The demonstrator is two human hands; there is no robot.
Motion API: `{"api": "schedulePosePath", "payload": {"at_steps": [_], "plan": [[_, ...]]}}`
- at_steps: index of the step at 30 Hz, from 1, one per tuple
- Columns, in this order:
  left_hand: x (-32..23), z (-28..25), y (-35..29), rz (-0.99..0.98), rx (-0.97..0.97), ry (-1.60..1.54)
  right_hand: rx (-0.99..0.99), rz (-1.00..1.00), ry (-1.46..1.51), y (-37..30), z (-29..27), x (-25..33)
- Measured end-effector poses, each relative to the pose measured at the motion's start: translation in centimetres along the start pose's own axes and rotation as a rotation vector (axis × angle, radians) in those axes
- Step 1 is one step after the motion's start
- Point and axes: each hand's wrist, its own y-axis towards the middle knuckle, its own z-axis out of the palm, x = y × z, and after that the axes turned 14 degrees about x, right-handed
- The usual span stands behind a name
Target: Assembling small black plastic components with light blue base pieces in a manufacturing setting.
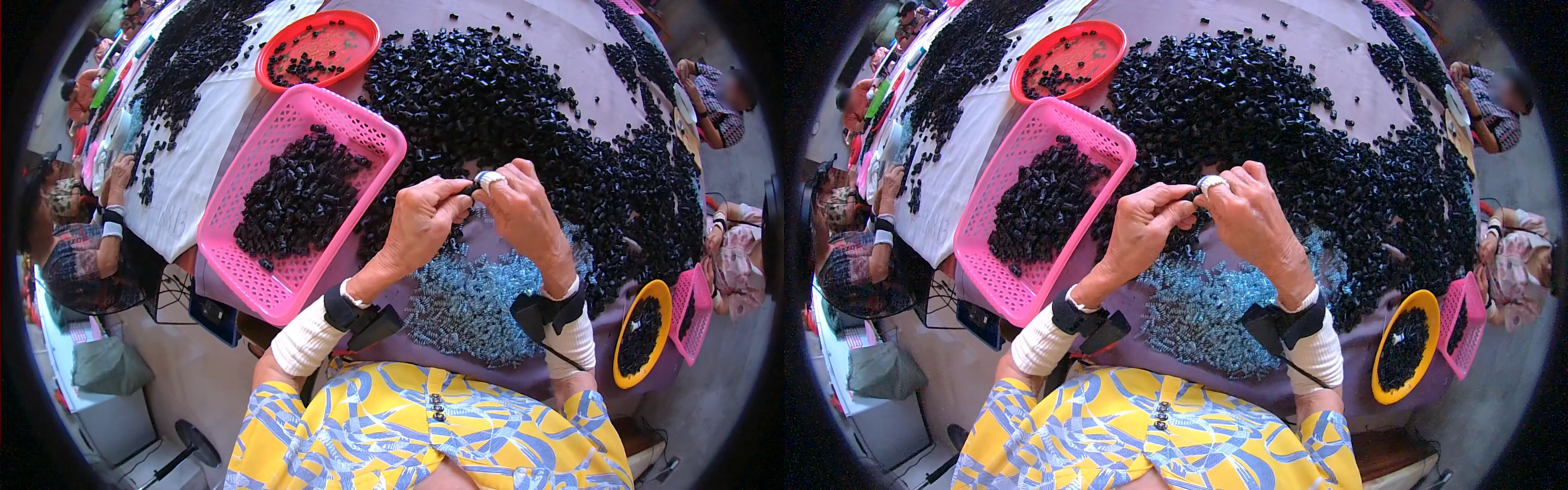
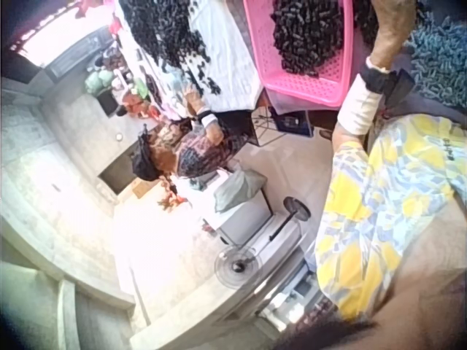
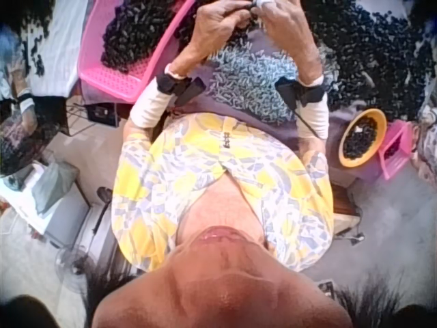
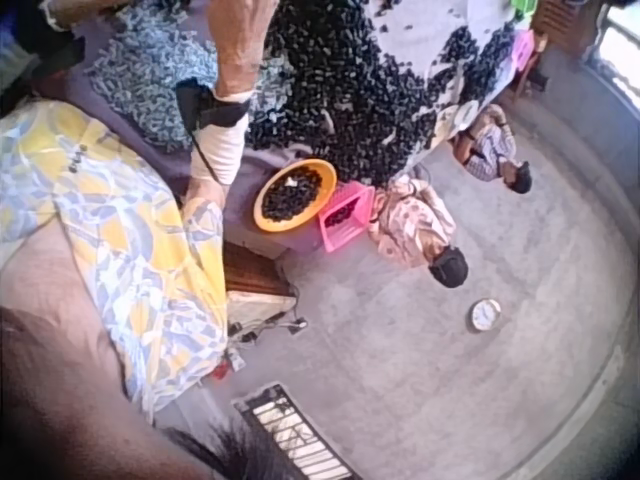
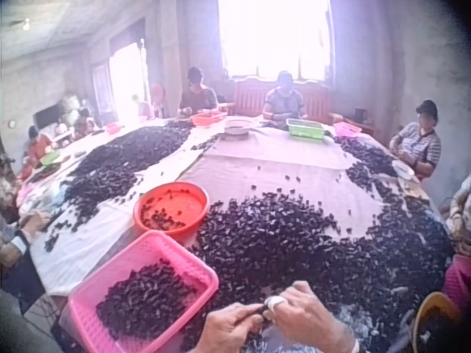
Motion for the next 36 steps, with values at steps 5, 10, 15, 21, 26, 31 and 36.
{"api": "schedulePosePath", "payload": {"at_steps": [5,10,15,21,26,31,36], "plan": [[-0.4,-0.3,0.0,-0.153,0.050,-0.339,-0.043,-0.016,-0.181,-0.2,0.6,-0.1],[-0.5,-0.4,0.0,-0.224,0.062,-0.426,-0.011,0.049,-0.150,0.0,0.0,1.4],[-0.4,0.1,0.3,-0.254,0.058,-0.647,-0.077,0.134,-0.188,0.0,1.1,1.3],[0.4,-0.4,-0.1,-0.266,0.152,-0.768,-0.143,0.101,-0.077,-0.2,1.6,0.7],[0.5,-0.2,-0.1,-0.261,0.126,-0.702,-0.125,0.133,-0.106,-0.1,1.7,1.0],[0.4,-0.3,-0.1,-0.265,0.132,-0.713,-0.171,0.123,-0.113,0.0,1.9,1.0],[0.7,-0.5,-0.2,-0.255,0.160,-0.833,-0.171,0.107,-0.068,-0.1,2.3,0.9]]}}
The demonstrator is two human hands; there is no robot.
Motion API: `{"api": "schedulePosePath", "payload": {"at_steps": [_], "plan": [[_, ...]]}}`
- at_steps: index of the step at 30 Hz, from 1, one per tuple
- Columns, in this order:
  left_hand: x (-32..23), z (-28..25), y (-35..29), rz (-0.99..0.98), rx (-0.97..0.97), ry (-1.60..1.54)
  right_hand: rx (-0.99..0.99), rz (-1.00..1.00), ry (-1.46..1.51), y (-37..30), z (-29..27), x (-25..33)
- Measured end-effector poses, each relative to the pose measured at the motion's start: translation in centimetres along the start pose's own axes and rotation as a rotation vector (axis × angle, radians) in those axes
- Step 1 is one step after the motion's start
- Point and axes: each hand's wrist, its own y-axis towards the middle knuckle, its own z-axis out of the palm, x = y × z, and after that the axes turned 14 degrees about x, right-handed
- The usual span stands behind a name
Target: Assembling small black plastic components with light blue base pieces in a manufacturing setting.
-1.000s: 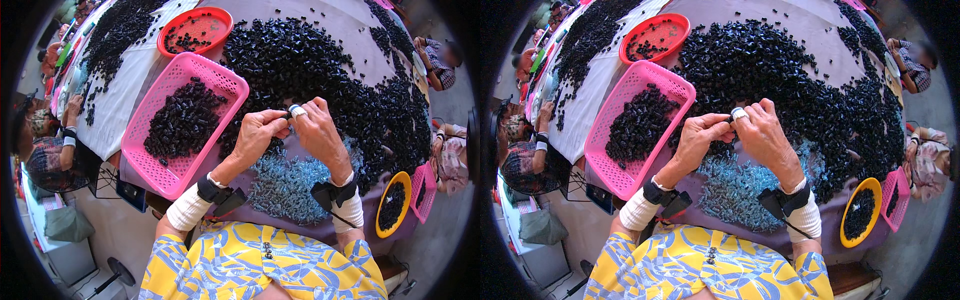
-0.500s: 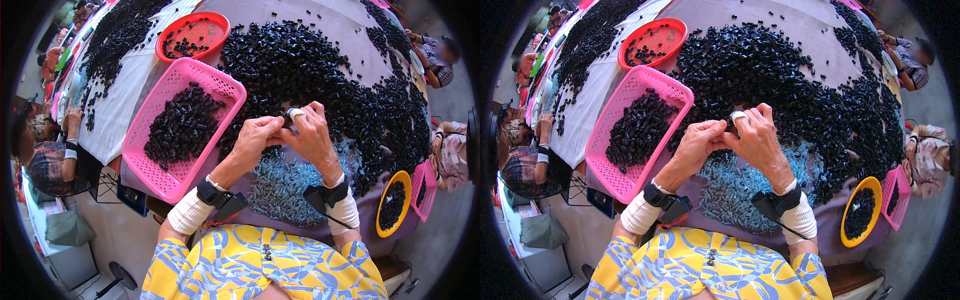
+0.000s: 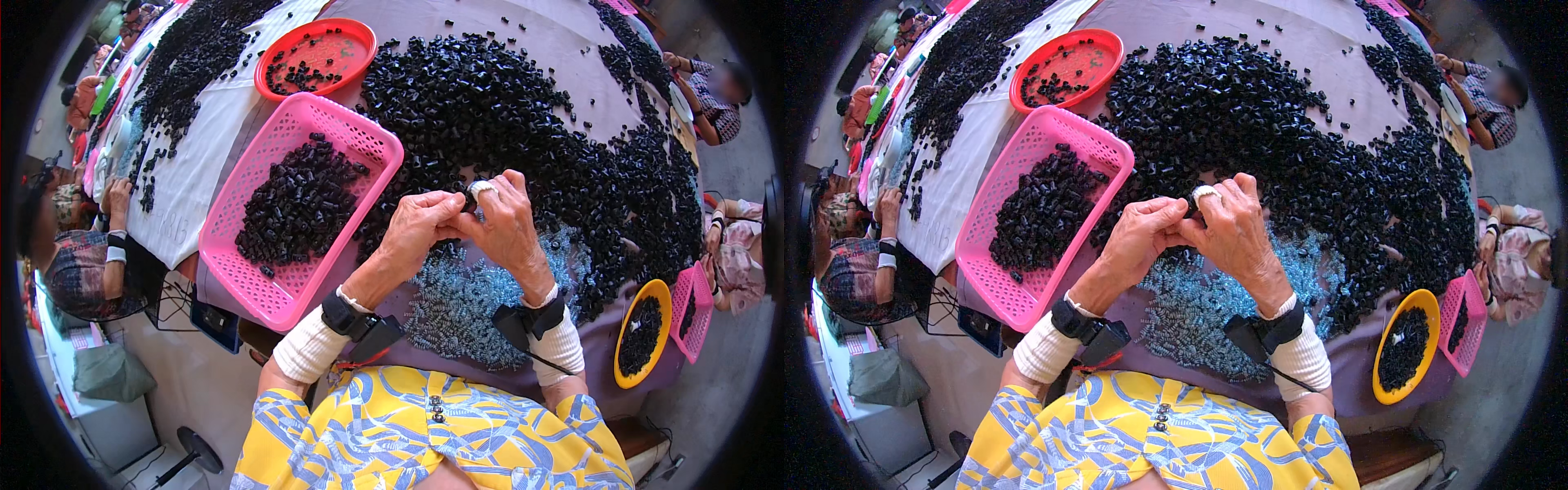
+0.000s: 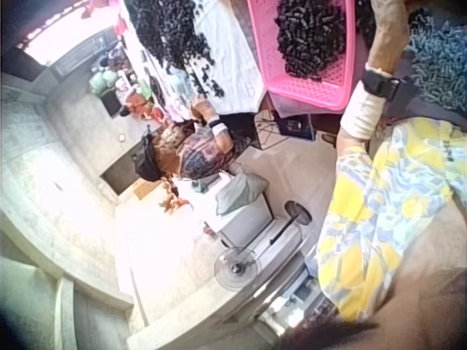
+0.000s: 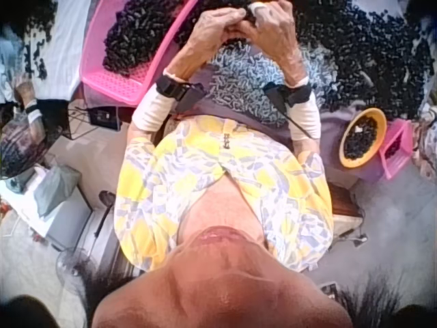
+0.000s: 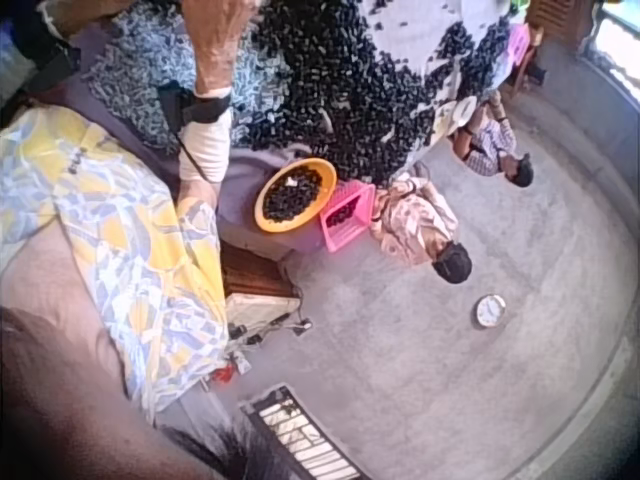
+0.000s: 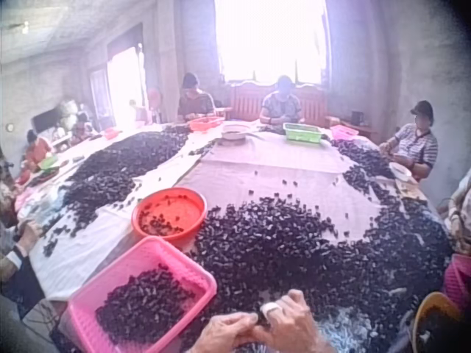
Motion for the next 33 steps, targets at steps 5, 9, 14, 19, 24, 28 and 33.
{"api": "schedulePosePath", "payload": {"at_steps": [5,9,14,19,24,28,33], "plan": [[0.0,0.1,0.0,0.005,0.011,0.021,0.032,-0.050,0.048,0.1,-0.2,-0.2],[0.1,-0.1,0.0,0.011,0.012,0.049,0.060,-0.044,0.055,0.1,-0.3,-0.2],[0.2,-0.3,-0.1,-0.027,-0.087,0.086,0.037,-0.045,0.045,-0.1,0.2,-0.6],[0.2,-0.3,-0.3,-0.026,-0.103,0.115,0.065,-0.056,0.083,0.0,-0.2,-0.7],[-0.3,0.5,-0.4,-0.029,-0.030,0.235,0.088,-0.073,0.094,0.0,-0.4,-0.9],[-0.7,0.5,-1.1,0.000,-0.041,0.208,0.155,-0.026,0.137,0.6,-1.8,-0.5],[-2.5,0.1,-2.5,0.316,-0.268,-0.002,0.125,0.253,0.156,-0.3,-3.5,-3.1]]}}
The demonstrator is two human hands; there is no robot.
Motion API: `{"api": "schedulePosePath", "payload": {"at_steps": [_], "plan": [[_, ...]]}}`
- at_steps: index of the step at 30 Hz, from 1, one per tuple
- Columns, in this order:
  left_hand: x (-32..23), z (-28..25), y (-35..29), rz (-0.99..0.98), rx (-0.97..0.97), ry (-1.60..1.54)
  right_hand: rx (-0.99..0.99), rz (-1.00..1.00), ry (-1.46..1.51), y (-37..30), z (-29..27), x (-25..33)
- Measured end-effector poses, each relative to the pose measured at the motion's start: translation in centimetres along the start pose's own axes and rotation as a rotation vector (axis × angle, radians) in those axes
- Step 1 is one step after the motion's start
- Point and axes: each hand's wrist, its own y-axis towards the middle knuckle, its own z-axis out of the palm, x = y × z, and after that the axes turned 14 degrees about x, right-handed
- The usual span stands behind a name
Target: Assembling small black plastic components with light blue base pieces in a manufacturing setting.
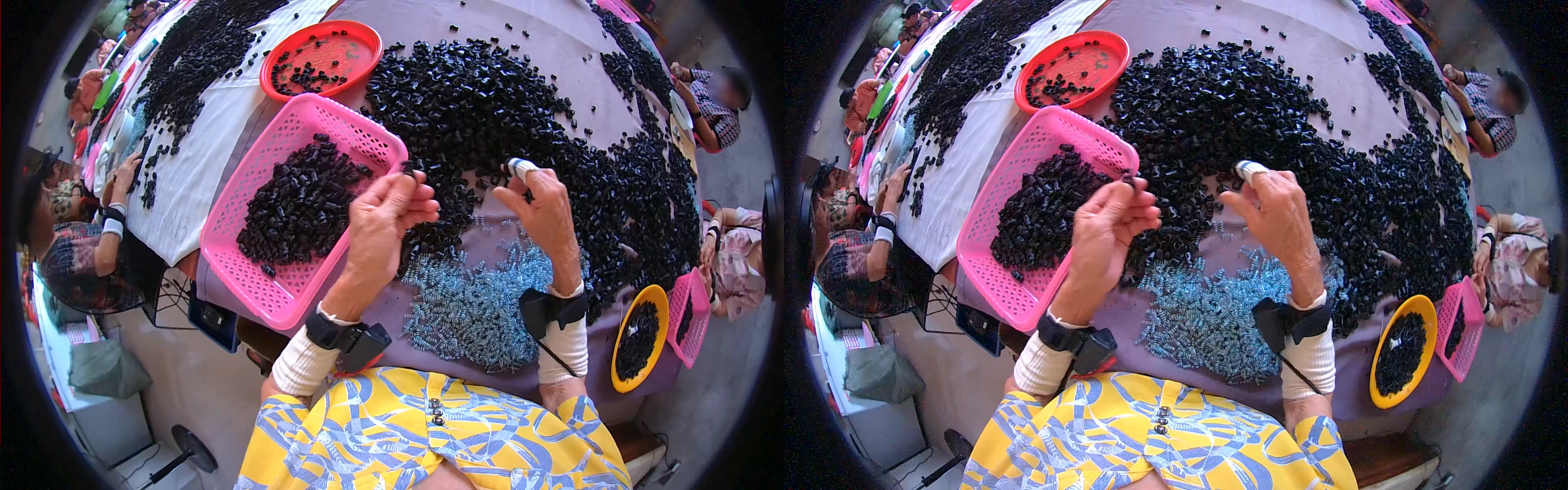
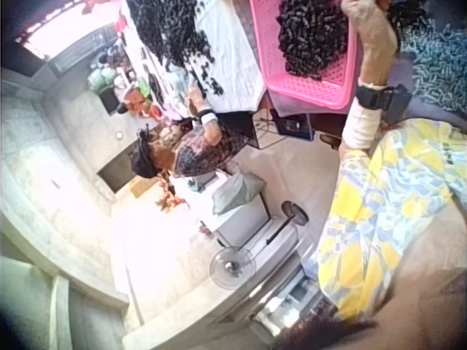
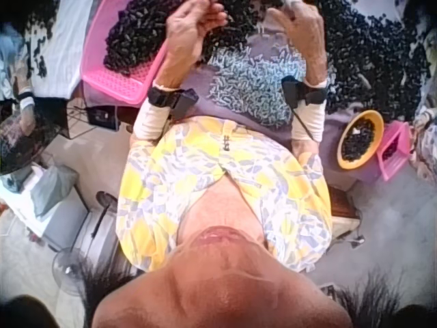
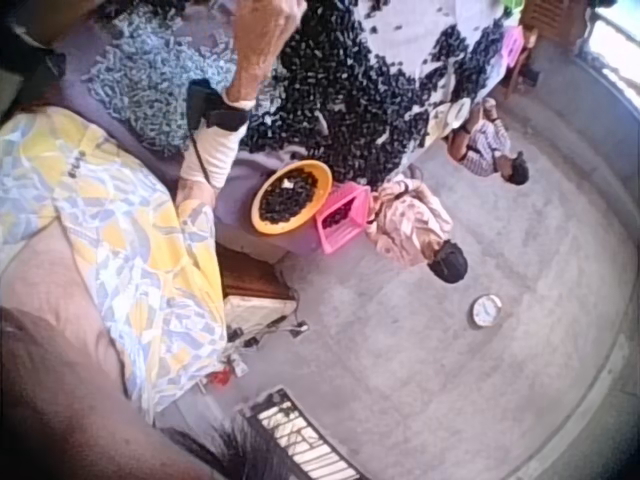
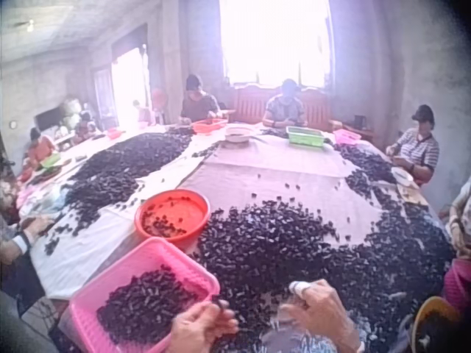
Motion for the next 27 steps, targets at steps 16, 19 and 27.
{"api": "schedulePosePath", "payload": {"at_steps": [16,19,27], "plan": [[-2.8,-1.9,-1.3,0.106,-0.124,-0.116,0.126,-0.021,-0.331,1.2,5.8,-3.7],[-1.9,-1.0,-1.0,0.031,-0.010,-0.030,0.161,-0.006,-0.362,1.5,6.0,-4.1],[1.5,0.2,0.5,-0.122,0.062,0.063,0.155,0.027,-0.317,1.4,5.5,-4.0]]}}
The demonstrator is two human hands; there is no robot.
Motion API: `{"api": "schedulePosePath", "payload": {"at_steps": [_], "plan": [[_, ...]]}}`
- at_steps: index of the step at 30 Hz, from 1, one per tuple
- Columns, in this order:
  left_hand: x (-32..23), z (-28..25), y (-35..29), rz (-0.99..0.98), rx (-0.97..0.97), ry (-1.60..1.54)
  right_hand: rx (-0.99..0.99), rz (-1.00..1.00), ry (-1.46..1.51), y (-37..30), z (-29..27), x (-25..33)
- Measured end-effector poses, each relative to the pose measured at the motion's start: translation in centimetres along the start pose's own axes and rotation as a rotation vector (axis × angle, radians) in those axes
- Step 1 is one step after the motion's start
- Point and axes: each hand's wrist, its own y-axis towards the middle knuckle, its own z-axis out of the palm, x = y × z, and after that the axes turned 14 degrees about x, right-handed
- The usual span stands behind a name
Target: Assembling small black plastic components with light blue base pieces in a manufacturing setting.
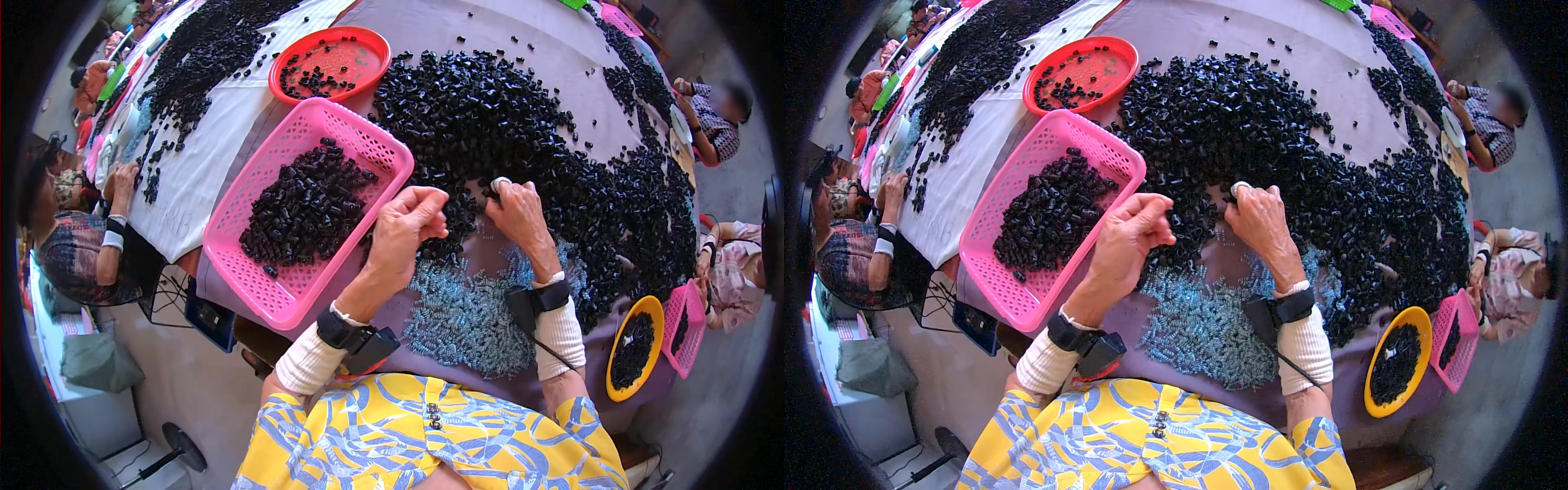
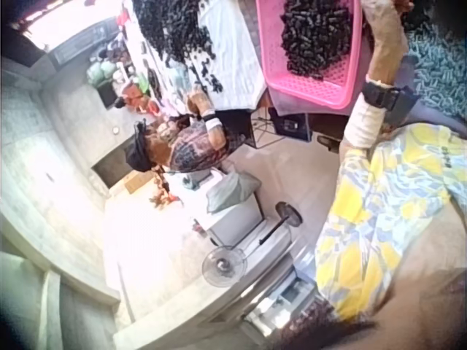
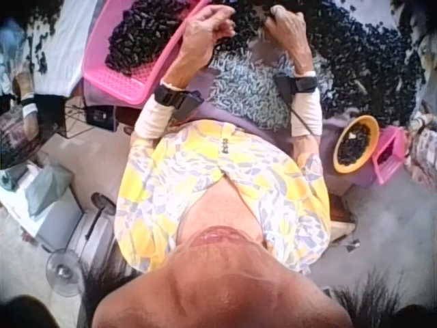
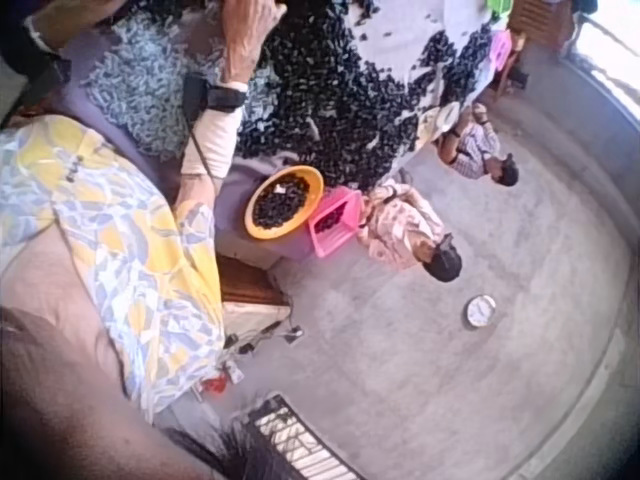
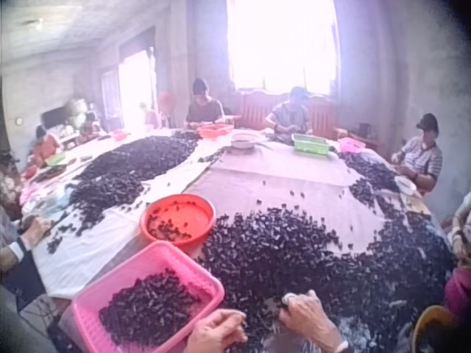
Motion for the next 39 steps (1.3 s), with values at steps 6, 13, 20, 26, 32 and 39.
{"api": "schedulePosePath", "payload": {"at_steps": [6,13,20,26,32,39], "plan": [[1.6,1.1,1.2,-0.057,0.044,0.109,-0.047,-0.058,0.494,-1.7,-2.4,2.1],[1.6,1.7,1.6,0.022,0.108,0.076,-0.088,-0.164,0.696,-1.9,-4.1,3.3],[1.5,1.2,1.7,0.032,0.066,0.115,-0.041,-0.120,0.673,-1.9,-4.2,3.3],[1.5,0.1,1.6,0.035,0.042,0.123,0.126,-0.108,0.209,-3.2,-2.2,1.3],[1.5,-0.3,1.1,0.044,0.101,0.127,0.091,-0.218,0.011,-4.2,-0.9,1.2],[1.6,0.0,0.7,0.005,0.151,0.185,0.062,-0.208,0.129,-4.5,-1.4,1.2]]}}
